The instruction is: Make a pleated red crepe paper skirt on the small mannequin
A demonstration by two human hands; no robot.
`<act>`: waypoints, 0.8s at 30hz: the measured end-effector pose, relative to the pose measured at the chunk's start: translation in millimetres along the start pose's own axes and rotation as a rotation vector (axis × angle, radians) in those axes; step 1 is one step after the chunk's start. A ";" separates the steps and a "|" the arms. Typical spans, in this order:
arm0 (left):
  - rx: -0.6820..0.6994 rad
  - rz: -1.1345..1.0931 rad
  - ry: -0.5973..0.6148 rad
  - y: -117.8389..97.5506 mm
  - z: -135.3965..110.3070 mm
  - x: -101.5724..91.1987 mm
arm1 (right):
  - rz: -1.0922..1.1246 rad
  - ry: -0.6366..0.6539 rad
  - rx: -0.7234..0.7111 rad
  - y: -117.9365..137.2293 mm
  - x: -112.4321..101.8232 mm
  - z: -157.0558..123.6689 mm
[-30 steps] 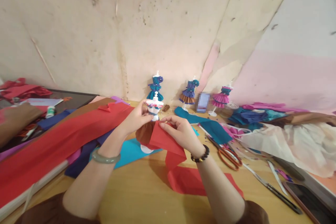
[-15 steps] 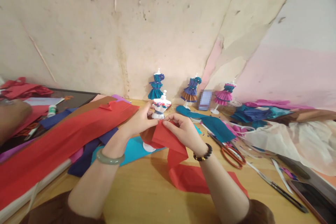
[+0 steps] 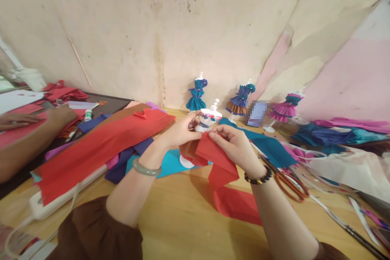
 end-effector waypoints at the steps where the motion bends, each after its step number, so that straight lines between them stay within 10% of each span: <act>1: -0.022 0.005 0.008 0.9 -0.3 0.4 | 0.006 -0.003 0.004 -0.5 -0.4 0.2; 24: -0.038 0.051 0.036 -2.9 -1.5 4.6 | 0.006 -0.074 0.005 -6.4 -7.6 2.2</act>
Point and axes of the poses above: each hand's wrist, its own z-axis towards the middle knuckle, its own x-axis out of the palm, y = z × x, the point moved 8 cm from there along z, towards the middle knuckle, and after that the axes turned 7 degrees about y, right-handed, at the moved point
